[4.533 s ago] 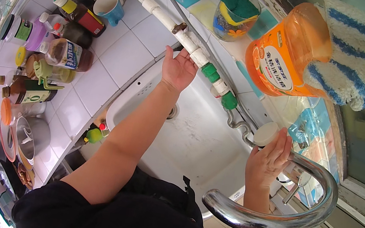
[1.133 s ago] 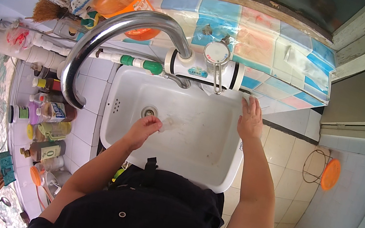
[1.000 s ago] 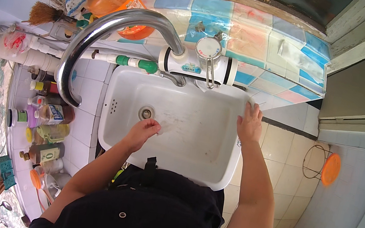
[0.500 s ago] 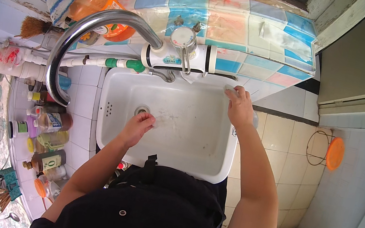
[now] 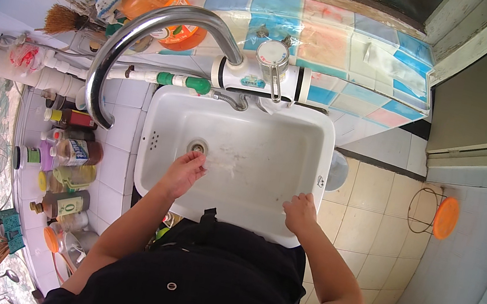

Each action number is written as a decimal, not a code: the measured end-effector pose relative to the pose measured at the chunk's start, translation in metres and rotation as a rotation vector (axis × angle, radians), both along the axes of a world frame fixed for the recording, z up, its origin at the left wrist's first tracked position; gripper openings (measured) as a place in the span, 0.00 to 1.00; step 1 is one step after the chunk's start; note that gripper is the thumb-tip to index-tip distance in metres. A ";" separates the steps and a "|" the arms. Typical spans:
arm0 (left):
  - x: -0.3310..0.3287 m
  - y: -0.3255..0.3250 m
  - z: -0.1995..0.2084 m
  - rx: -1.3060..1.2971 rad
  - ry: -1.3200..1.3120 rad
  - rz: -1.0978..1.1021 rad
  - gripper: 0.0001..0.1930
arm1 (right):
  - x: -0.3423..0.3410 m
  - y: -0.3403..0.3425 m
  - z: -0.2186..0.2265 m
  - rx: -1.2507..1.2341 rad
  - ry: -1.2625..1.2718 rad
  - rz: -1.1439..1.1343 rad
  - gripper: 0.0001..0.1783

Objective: The person wipes the gas stovetop with a white paper towel, then moves to the sink to rinse the towel under running water and wipe the sink basin. The person handles the paper towel and faucet throughout the sequence.

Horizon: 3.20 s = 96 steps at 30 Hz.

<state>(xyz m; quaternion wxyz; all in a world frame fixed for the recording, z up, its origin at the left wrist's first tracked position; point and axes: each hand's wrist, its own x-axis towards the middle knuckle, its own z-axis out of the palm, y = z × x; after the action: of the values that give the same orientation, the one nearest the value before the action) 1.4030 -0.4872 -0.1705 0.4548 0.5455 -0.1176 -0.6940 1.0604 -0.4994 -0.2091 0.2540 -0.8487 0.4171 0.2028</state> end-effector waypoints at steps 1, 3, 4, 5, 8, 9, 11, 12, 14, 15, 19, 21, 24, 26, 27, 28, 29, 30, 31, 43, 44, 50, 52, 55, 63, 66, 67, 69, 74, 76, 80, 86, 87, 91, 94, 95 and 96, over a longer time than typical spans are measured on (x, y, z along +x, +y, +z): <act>0.002 0.002 -0.001 0.009 0.022 0.041 0.05 | 0.006 -0.001 -0.004 -0.001 -0.144 -0.167 0.11; 0.005 0.004 0.000 0.026 0.069 0.117 0.05 | 0.024 -0.008 0.001 -0.002 -0.435 -0.502 0.10; 0.007 0.006 0.002 0.017 0.089 0.143 0.04 | 0.031 -0.017 0.005 0.192 -0.609 -0.715 0.10; 0.009 0.006 0.009 0.006 0.108 0.169 0.04 | 0.041 -0.035 0.023 0.392 -0.781 -0.924 0.10; 0.016 0.008 0.030 -0.013 0.141 0.240 0.05 | 0.062 -0.072 0.070 0.634 -1.070 -1.152 0.12; 0.020 0.008 0.035 -0.019 0.148 0.262 0.05 | 0.068 -0.080 0.085 0.650 -1.132 -1.163 0.13; 0.030 0.013 0.036 -0.034 0.147 0.287 0.07 | 0.082 -0.093 0.124 0.614 -1.216 -1.209 0.12; 0.034 0.016 0.037 -0.040 0.147 0.300 0.07 | 0.087 -0.097 0.142 0.598 -1.257 -1.231 0.12; 0.037 0.020 0.045 -0.033 0.150 0.317 0.09 | 0.088 -0.101 0.177 0.633 -1.347 -1.193 0.13; 0.037 0.022 0.048 -0.027 0.151 0.325 0.10 | 0.089 -0.103 0.187 0.653 -1.390 -1.175 0.13; 0.043 0.026 0.048 -0.040 0.177 0.321 0.11 | 0.091 -0.110 0.202 0.637 -1.482 -1.161 0.16; 0.041 0.026 0.049 -0.044 0.194 0.316 0.12 | 0.092 -0.110 0.196 0.655 -1.540 -1.198 0.14; 0.042 0.024 0.054 -0.084 0.210 0.277 0.12 | 0.092 -0.111 0.195 0.689 -1.612 -1.210 0.13; 0.044 0.022 0.056 -0.088 0.206 0.284 0.12 | 0.089 -0.114 0.197 0.699 -1.688 -1.256 0.12; 0.045 0.021 0.057 -0.091 0.204 0.288 0.12 | 0.085 -0.118 0.199 0.696 -1.743 -1.305 0.12; 0.048 0.022 0.056 -0.099 0.207 0.294 0.12 | 0.081 -0.123 0.200 0.694 -1.797 -1.353 0.12; 0.051 0.022 0.054 -0.103 0.213 0.295 0.12 | 0.077 -0.128 0.197 0.681 -1.804 -1.313 0.12; 0.054 0.023 0.053 -0.108 0.218 0.297 0.12 | 0.078 -0.128 0.195 0.666 -1.814 -1.303 0.12; 0.057 0.025 0.052 -0.103 0.223 0.312 0.12 | 0.080 -0.127 0.194 0.652 -1.822 -1.292 0.13; 0.104 0.049 0.056 -0.061 0.211 0.519 0.13 | 0.191 -0.061 0.079 1.427 -1.211 -1.257 0.18; 0.108 0.050 0.059 -0.064 0.218 0.536 0.13 | 0.202 -0.060 0.073 1.462 -1.157 -1.299 0.18; 0.125 0.063 0.067 -0.072 0.271 0.642 0.11 | 0.259 -0.056 0.048 1.612 -1.018 -1.480 0.13; 0.129 0.064 0.071 -0.064 0.284 0.655 0.09 | 0.270 -0.054 0.032 1.697 -1.070 -1.383 0.12; 0.135 0.068 0.072 -0.055 0.293 0.678 0.09 | 0.293 -0.047 0.029 1.681 -1.094 -1.232 0.10; 0.152 0.074 0.066 -0.071 0.350 0.721 0.08 | 0.317 -0.036 -0.004 1.931 -0.930 -1.446 0.20; 0.154 0.077 0.061 -0.068 0.352 0.742 0.09 | 0.322 -0.034 -0.005 1.779 -0.853 -1.509 0.24; 0.154 0.077 0.062 -0.065 0.356 0.748 0.09 | 0.323 -0.034 -0.007 1.753 -0.852 -1.495 0.24; 0.153 0.074 0.063 -0.058 0.368 0.757 0.09 | 0.322 -0.033 -0.009 1.698 -0.850 -1.472 0.24; 0.148 0.071 0.063 -0.061 0.383 0.683 0.09 | 0.316 -0.035 -0.008 1.351 -0.743 -1.506 0.22; 0.145 0.069 0.061 -0.048 0.379 0.676 0.09 | 0.303 -0.037 -0.013 1.267 -0.751 -1.489 0.22; 0.133 0.060 0.062 -0.011 0.390 0.680 0.10 | 0.276 -0.045 -0.022 1.211 -0.647 -1.368 0.13; 0.116 0.047 0.042 0.009 0.453 0.673 0.08 | 0.250 -0.040 0.037 1.444 -0.701 -0.982 0.25; 0.112 0.043 0.044 0.033 0.441 0.678 0.07 | 0.246 -0.040 0.038 1.490 -0.736 -0.957 0.27; 0.101 0.032 0.032 0.029 0.442 0.640 0.09 | 0.238 -0.040 0.053 1.432 -0.756 -0.949 0.24; 0.089 0.023 0.034 0.147 0.398 0.643 0.10 | 0.219 -0.049 0.038 1.304 -0.793 -1.153 0.22; 0.091 0.026 0.025 0.204 0.403 0.625 0.10 | 0.209 -0.050 0.037 1.315 -0.866 -1.211 0.19; 0.091 0.030 0.016 0.263 0.407 0.606 0.10 | 0.200 -0.051 0.038 1.307 -0.900 -1.253 0.19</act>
<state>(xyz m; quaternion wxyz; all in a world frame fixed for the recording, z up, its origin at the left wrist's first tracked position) 1.4945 -0.4572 -0.1541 0.5794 0.4604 0.2313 -0.6315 1.2603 -0.5503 -0.1709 0.8636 -0.1692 0.4601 -0.1174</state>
